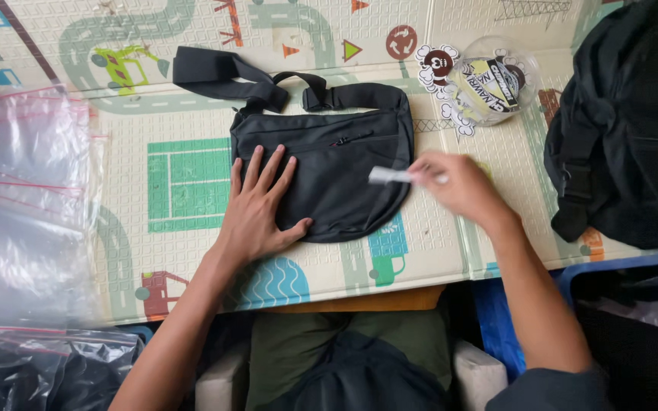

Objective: The person cleans a black sling bag using a white brush, then attaches a cartoon bear keychain to the zipper. They adjust the bag's strap and place the bag into a clear plastic zip-lock bag, sealing it.

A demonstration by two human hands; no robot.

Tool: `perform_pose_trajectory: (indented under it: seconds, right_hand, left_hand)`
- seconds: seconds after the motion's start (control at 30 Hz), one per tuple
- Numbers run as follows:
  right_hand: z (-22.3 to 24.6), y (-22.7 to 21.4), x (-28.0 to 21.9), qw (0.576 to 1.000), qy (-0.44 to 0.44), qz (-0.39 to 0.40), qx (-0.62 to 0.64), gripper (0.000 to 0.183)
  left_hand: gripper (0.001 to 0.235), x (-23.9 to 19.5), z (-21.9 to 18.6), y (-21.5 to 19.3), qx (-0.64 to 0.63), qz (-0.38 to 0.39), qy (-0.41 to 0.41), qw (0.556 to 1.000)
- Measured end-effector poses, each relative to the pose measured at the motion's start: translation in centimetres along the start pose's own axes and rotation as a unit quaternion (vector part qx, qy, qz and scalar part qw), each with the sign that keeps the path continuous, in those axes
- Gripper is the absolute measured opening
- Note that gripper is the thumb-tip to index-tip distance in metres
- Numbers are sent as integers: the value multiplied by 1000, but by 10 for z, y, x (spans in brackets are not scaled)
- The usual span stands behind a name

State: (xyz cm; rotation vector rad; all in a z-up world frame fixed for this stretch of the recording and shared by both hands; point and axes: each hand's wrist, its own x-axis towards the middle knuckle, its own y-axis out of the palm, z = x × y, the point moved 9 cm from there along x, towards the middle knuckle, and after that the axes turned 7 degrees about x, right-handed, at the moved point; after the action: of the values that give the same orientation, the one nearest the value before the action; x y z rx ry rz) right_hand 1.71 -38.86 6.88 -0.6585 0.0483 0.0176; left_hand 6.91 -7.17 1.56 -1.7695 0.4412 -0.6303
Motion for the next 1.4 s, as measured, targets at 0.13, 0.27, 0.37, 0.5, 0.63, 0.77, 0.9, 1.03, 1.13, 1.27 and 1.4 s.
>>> perform_pose_trajectory:
  seconds: [0.13,0.27,0.37,0.5,0.63,0.77,0.9,1.03,1.13,1.27,1.4]
  right_hand:
    - [-79,-72,-1,942,-21,-270,-199,17]
    - [-110,-50,-9,950,-8,-276,-145,19]
    - [-114,-38,-14,936,-47,-300,-179,28]
    - [-81,-38,-24,923,-99,-318,-194,39]
    - [-44,-32,-23,931,-148,-325,-74,30]
    - [-39,-3,6,946,-92,-219,221,36]
    - [-24,28,30,885,19,-71,460,76]
    - [-24,38,43,885,39,-55,460,77]
    - [-38,35,56,926,-24,-86,368,75]
    - [-32,38,82,990,-107,-94,5,61]
    - [-49,44,141,986,-92,-56,-130,35]
  left_hand:
    - [111,16,-15,3,35,23,-32,999]
    - [89,42,-101,-8,-14,-66,47,997]
    - [80,59,-149,39,-5,-66,64,996]
    - [40,82,-164,103,90,-77,90,989]
    - [21,100,-139,24,-59,-130,27,989]
    - [17,80,-89,-93,-506,-257,-34,823]
    - [21,12,-6,-103,-652,-347,-93,668]
    - [24,-64,43,-65,-672,-262,-181,669]
    - [34,-99,60,-69,-433,43,-342,833]
    - [36,-96,77,-112,-139,24,-336,931]
    - [46,-17,70,-118,-44,-88,-167,981]
